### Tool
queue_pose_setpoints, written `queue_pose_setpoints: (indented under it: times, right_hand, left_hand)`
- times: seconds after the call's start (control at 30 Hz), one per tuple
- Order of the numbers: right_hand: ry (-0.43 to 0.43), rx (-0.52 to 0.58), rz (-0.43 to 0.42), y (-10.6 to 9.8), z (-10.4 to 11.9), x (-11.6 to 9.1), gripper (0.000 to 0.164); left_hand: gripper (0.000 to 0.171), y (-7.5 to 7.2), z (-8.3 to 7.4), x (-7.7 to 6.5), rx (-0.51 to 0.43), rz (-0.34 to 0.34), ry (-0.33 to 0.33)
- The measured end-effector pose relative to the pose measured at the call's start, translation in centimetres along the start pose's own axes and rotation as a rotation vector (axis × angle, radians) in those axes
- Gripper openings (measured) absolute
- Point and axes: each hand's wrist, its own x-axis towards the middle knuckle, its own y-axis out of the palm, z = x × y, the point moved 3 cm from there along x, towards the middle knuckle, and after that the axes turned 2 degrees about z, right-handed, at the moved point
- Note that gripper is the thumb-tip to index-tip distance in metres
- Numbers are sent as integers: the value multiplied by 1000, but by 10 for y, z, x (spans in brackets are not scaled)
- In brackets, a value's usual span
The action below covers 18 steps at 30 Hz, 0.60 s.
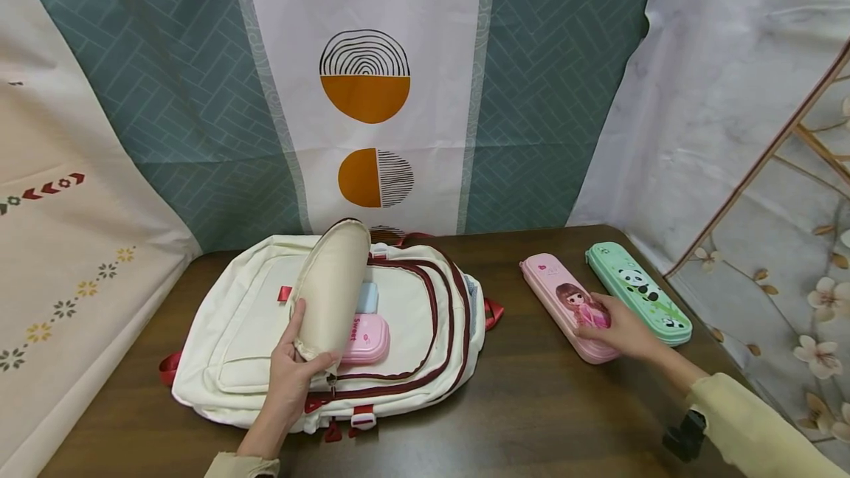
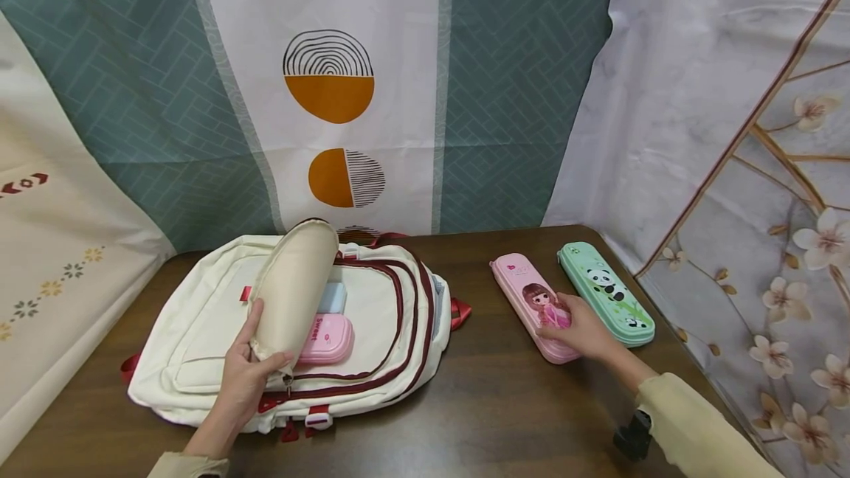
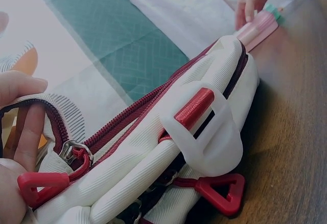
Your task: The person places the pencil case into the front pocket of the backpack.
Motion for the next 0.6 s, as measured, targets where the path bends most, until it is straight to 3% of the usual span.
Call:
queue_pose_setpoints:
  times: [0.3, 0.6]
  right_hand:
    - [145, 25, 28, 5, -5, -16, 83]
    - [141, 31, -58, 5, -1, -15, 76]
  left_hand:
    - [97, -1, -1, 1, 3, -9, -13]
    - [97, 2, -8, 1, 83, -37, -26]
